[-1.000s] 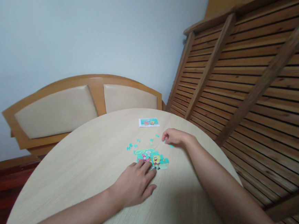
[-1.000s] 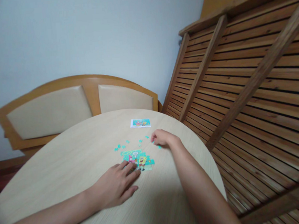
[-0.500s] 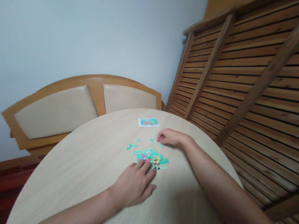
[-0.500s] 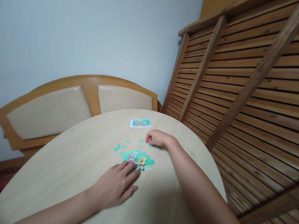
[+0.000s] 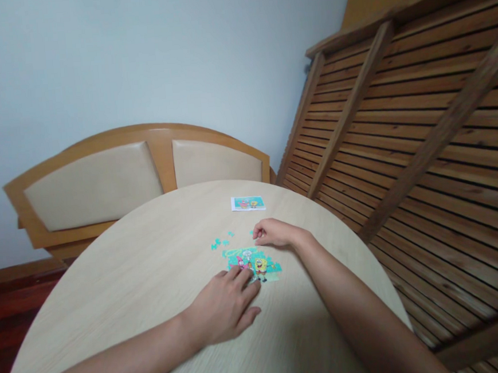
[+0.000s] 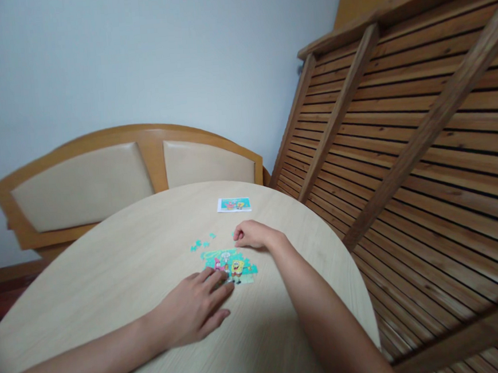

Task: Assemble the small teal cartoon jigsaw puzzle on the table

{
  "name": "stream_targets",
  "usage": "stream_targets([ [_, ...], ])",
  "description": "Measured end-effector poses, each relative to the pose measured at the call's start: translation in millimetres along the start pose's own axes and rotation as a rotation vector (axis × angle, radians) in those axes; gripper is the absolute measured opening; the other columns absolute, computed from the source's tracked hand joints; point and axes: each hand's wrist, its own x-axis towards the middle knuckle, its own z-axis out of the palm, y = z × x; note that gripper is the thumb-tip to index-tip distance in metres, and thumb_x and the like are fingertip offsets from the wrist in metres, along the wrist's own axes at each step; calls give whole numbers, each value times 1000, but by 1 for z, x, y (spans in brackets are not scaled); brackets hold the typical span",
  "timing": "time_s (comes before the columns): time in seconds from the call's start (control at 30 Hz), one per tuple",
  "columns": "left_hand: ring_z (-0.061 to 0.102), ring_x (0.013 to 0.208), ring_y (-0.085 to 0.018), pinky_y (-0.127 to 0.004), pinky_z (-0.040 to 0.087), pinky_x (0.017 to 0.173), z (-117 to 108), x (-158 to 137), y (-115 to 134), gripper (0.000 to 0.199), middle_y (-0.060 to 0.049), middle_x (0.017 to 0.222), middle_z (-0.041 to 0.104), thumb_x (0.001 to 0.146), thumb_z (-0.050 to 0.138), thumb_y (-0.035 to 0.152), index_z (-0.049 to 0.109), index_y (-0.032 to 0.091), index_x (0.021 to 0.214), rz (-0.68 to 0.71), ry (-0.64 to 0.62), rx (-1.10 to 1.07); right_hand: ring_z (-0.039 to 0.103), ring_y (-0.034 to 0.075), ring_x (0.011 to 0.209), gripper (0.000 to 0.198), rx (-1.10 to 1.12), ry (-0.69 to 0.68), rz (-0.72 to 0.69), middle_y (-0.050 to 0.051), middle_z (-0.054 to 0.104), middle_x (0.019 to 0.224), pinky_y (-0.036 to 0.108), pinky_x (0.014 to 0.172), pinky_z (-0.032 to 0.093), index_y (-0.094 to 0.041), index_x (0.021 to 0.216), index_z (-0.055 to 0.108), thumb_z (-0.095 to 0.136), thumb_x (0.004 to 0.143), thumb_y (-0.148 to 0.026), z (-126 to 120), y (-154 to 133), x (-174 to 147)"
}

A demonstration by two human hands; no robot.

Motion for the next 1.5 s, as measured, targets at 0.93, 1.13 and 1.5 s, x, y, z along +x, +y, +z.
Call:
stream_targets([
  [0.93,51,114,-33,-47,55,87,3,-1,2,36,-14,125,54,98,47,42,53,19,124,-40,-12,-1,50,10,58,22,577,-83,74,1,66,70,21,52,31,-14,84,63,70,76,-33,7,-3,-102],
  [1.13,51,115,-32,-47,55,88,1,-1,2,36,-14,126,53,98,47,42,53,19,125,-38,-9,-15,46,9,56,21,562,-118,78,-2,58,62,20,51,31,-12,82,67,70,75,-32,8,-1,-103],
  [1.5,51,114,-32,-47,55,87,4,0,1,36,-14,124,53,98,47,42,53,19,124,-38,-10,-8,48,10,55,11,401,-43,127,-3,58,61,20,49,32,-14,76,66,67,71,-24,14,-3,-101],
])
